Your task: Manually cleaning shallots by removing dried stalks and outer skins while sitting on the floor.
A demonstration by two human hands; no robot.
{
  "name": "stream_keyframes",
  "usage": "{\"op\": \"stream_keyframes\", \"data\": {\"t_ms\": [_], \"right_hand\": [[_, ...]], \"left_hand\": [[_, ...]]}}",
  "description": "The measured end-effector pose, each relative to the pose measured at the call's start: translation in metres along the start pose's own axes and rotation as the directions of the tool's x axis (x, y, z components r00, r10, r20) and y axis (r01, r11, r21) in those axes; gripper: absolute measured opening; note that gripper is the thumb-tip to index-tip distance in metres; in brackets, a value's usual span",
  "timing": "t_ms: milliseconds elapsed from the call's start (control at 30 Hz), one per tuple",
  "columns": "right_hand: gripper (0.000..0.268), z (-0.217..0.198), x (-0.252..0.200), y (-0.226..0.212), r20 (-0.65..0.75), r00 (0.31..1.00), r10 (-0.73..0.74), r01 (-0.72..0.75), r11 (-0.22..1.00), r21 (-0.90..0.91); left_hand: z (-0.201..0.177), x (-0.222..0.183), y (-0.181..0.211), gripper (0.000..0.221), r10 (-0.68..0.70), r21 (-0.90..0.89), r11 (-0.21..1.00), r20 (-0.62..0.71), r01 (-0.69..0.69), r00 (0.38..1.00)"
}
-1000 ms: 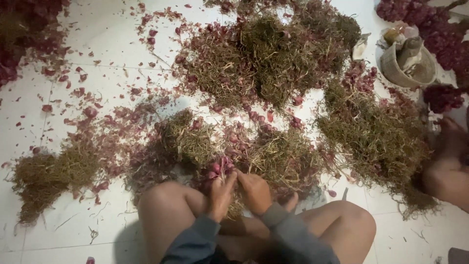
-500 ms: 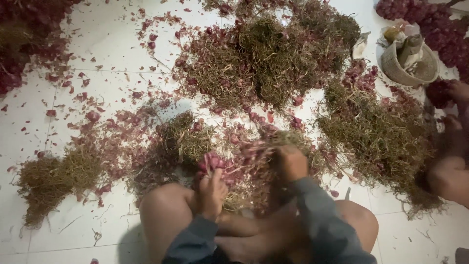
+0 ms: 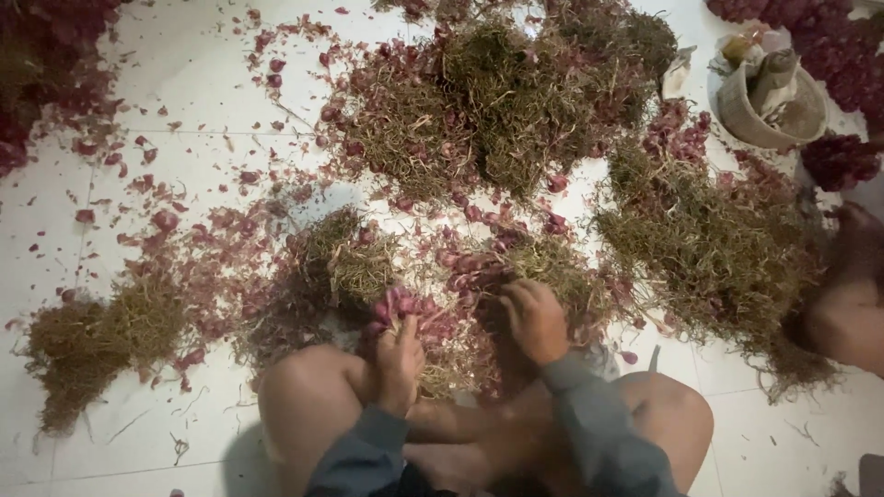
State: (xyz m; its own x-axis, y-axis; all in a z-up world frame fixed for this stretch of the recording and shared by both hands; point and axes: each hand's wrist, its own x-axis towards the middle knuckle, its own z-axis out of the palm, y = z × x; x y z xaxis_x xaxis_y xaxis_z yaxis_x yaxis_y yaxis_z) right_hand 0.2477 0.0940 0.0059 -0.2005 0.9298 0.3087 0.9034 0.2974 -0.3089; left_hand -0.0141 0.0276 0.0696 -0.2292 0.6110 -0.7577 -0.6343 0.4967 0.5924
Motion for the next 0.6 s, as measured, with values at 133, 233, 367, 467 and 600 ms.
{"op": "stream_keyframes", "data": {"t_ms": [133, 233, 367, 467, 600], "right_hand": [[0.015, 0.009, 0.017, -0.029, 0.029, 0.999, 0.031, -0.035, 0.983, 0.178], [0.024, 0.031, 0.048, -0.038, 0.047, 0.994, -0.096, 0.087, 0.982, 0.166], [0.049, 0.059, 0.076, -0.034, 0.272, 0.942, -0.195, 0.199, 0.98, 0.013], [0.05, 0.048, 0.086, -0.043, 0.436, 0.899, -0.035, 0.071, 0.995, -0.066], [0.02, 0.044, 0.086, -0.032, 0.488, 0.869, 0.084, -0.141, 0.987, 0.08]], "left_hand": [[0.013, -0.026, 0.025, 0.042, 0.013, -0.068, 0.997, -0.112, -0.021, 0.994], [0.009, -0.025, 0.028, 0.045, 0.009, -0.092, 0.996, -0.096, -0.018, 0.995], [-0.016, 0.014, -0.013, 0.022, 0.159, -0.103, 0.984, 0.105, -0.148, 0.982], [-0.021, 0.021, -0.02, 0.036, 0.073, -0.002, 0.997, 0.168, -0.074, 0.983], [-0.018, 0.023, -0.021, 0.036, 0.136, 0.001, 0.99, 0.255, -0.141, 0.957]]}}
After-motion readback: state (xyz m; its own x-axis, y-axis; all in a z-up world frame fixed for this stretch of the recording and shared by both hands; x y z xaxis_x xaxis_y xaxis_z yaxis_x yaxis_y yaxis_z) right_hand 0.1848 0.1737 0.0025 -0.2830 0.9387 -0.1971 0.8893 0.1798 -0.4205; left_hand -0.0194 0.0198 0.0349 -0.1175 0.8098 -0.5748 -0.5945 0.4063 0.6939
